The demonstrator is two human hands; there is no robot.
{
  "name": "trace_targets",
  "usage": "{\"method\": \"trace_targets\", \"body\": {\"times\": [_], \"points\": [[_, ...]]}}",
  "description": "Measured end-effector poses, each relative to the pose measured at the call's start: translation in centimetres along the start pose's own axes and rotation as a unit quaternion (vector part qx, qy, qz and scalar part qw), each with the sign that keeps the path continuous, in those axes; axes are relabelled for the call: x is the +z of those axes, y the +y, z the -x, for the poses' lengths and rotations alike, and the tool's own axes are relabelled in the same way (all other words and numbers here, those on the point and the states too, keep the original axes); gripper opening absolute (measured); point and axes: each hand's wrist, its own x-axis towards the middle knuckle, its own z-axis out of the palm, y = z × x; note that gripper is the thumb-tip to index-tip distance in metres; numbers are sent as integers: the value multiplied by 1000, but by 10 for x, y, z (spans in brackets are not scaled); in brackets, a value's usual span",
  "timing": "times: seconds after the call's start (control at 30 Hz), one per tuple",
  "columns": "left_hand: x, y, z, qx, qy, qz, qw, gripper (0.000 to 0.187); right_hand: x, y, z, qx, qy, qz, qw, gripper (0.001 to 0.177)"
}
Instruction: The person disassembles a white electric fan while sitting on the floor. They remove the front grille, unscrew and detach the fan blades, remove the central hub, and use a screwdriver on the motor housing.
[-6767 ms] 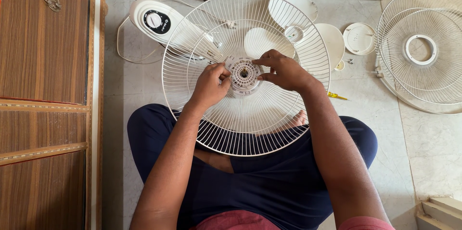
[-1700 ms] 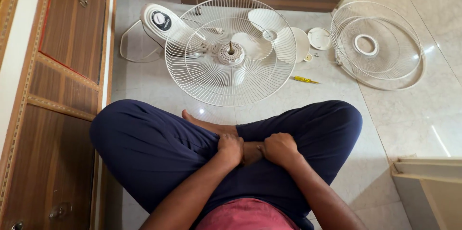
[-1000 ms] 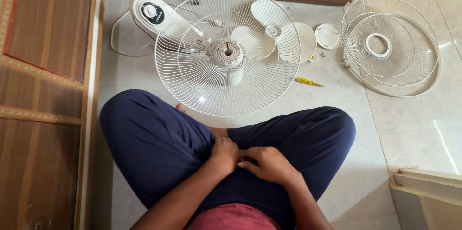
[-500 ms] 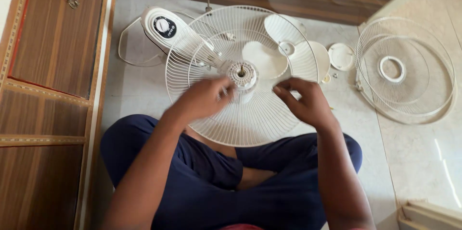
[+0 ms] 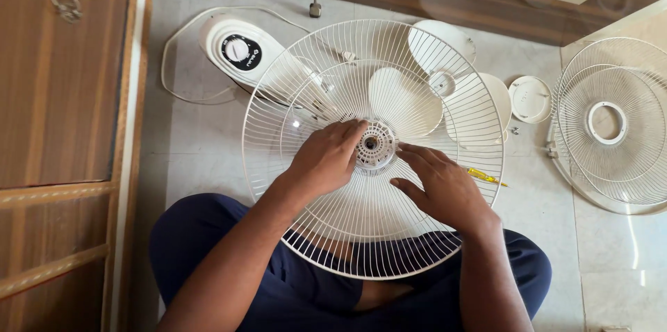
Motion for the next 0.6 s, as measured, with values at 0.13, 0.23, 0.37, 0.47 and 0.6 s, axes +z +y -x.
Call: {"method": "trace_targets", "body": {"times": [0.13,0.23,0.37,0.47,0.6], "points": [[-3,1,-2,3,8,-8,1000,50,1,7,-6,-20,14,-10,1000,47],[-4,4,-3,-7,-4,-1,1000,48,5,11,-7,-37,25,-6,999,44],[-4,4,-3,2,-12,2,1000,50,9,15,-4,-52,32,6,998,47],[-4,5,-3,-2,-26,-5,1000,54,11,16,-3,-37,14,17,999,52],[0,6,-5,-4,-41,-22,999,60,12,16,0,-28,4,23,999,55]]}}
